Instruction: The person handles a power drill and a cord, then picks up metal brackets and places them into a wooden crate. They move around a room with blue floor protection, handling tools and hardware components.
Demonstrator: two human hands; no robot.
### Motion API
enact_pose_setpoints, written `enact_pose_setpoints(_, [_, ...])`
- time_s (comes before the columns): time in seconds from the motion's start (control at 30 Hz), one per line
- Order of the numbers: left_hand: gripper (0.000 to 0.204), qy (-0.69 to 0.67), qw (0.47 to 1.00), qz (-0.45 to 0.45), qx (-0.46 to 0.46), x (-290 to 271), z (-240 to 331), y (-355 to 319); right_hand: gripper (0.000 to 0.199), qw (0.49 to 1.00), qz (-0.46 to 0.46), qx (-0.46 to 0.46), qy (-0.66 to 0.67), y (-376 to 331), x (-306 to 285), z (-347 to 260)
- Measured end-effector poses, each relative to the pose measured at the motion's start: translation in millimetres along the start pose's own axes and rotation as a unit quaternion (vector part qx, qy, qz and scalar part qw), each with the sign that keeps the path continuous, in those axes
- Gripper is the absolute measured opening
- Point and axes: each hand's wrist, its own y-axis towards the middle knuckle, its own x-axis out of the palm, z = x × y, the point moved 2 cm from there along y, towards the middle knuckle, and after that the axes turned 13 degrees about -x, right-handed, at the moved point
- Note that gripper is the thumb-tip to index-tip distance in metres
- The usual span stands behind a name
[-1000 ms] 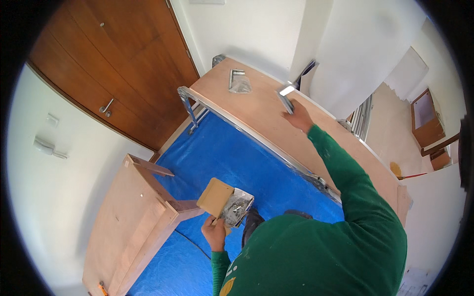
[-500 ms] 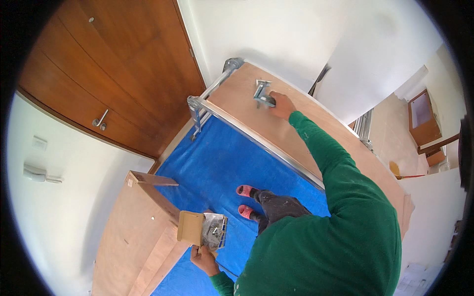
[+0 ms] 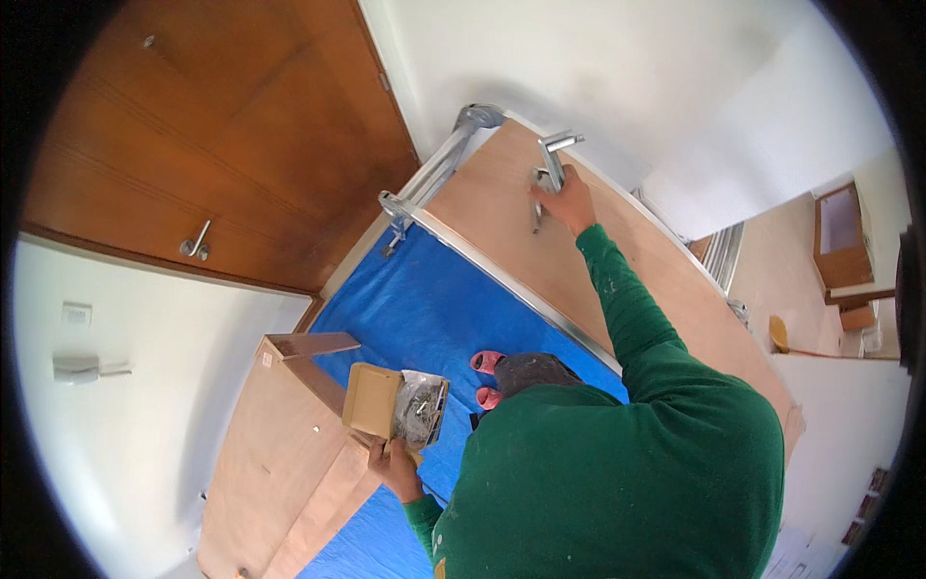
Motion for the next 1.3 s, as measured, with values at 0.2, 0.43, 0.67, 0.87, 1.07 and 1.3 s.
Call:
enact_pose_setpoints(0.2, [0.024, 0.003, 1.000, 0.012, -0.020, -34.2, -10.9, 3.7, 0.060, 0.993, -0.033, -0.016, 0.115, -15.1, 37.8, -2.9])
enact_pose_setpoints(0.43, [0.028, 0.022, 0.988, 0.125, -0.088, -127.3, 20.0, -46.4, 0.072, 0.990, -0.052, -0.087, -0.099, -34.9, 25.2, -10.7])
enact_pose_setpoints(0.67, [0.027, -0.029, 0.954, 0.265, -0.134, -202.7, -55.1, -108.1, 0.073, 0.945, -0.143, -0.239, -0.171, -67.4, 74.4, -215.2])
enact_pose_setpoints(0.87, [0.029, -0.036, 0.921, 0.366, -0.124, -314.8, -132.7, -185.8, 0.074, 0.909, -0.161, -0.374, -0.086, -211.3, 169.4, -354.2])
enact_pose_setpoints(1.07, [0.030, -0.112, 0.869, 0.451, -0.171, -434.8, -193.9, -227.1, 0.076, 0.866, -0.254, -0.429, 0.050, -391.3, 243.0, -516.1])
enact_pose_setpoints(1.3, [0.025, -0.166, 0.773, 0.582, -0.191, -578.1, -276.4, -268.7, 0.070, 0.770, -0.344, -0.532, 0.072, -608.4, 323.3, -650.5])
